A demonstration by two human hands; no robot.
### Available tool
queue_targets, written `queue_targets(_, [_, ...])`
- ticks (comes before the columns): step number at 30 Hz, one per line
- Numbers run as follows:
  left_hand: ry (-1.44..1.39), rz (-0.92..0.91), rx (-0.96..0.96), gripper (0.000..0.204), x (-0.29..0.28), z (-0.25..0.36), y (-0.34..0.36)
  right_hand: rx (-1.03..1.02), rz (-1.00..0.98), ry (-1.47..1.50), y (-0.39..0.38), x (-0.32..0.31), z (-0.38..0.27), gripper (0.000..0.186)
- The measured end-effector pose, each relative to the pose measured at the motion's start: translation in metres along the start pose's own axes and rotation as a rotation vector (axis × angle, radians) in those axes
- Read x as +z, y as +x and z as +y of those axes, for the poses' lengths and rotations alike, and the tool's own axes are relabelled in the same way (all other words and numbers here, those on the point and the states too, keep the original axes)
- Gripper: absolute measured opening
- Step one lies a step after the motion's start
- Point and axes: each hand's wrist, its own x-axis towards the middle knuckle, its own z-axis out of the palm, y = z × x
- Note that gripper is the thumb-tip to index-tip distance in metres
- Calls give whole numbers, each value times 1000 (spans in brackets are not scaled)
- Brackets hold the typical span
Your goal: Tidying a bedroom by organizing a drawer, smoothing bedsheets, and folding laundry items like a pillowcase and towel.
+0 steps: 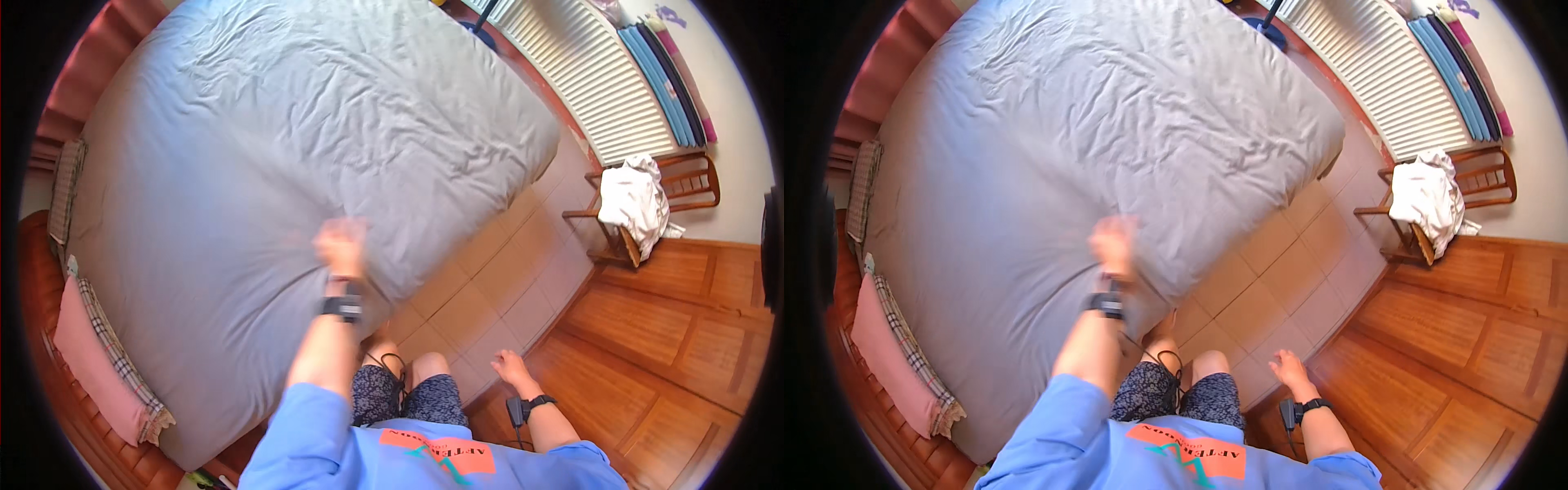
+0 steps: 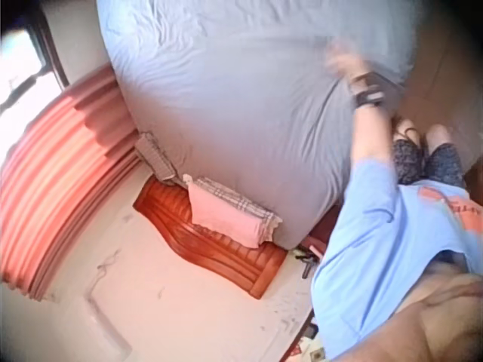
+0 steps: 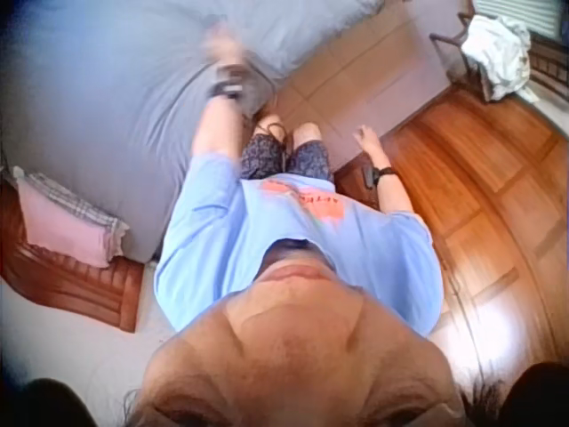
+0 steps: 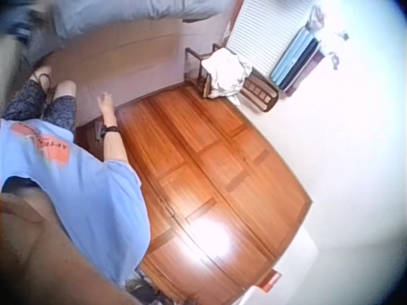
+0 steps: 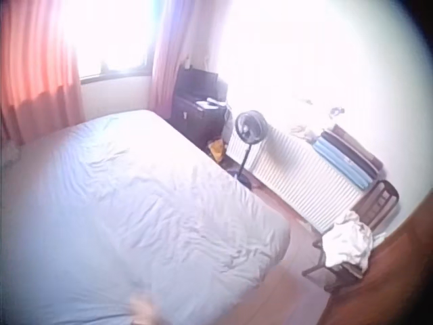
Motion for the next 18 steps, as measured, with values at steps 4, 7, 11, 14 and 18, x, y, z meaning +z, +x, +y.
queue_targets(4, [-353, -741, -129, 60, 109, 155, -50, -195, 229, 235, 81, -100, -47, 29])
queue_targets(7, [-520, -481, -11, 50, 109, 190, -43, -223, 254, 434, 107, -173, -56, 27])
queue_targets(11, [-59, 114, -186, 43, 43, 109, 32, -204, 371, 664, 204, -239, 8, 27])
queue_targets(14, [-266, 373, -722, 58, -23, 9, 47, -163, 545, 791, 306, -309, 11, 35])
queue_targets(18, [-470, 288, -714, 65, 112, 116, 70, -15, 563, 900, 436, -412, 51, 53])
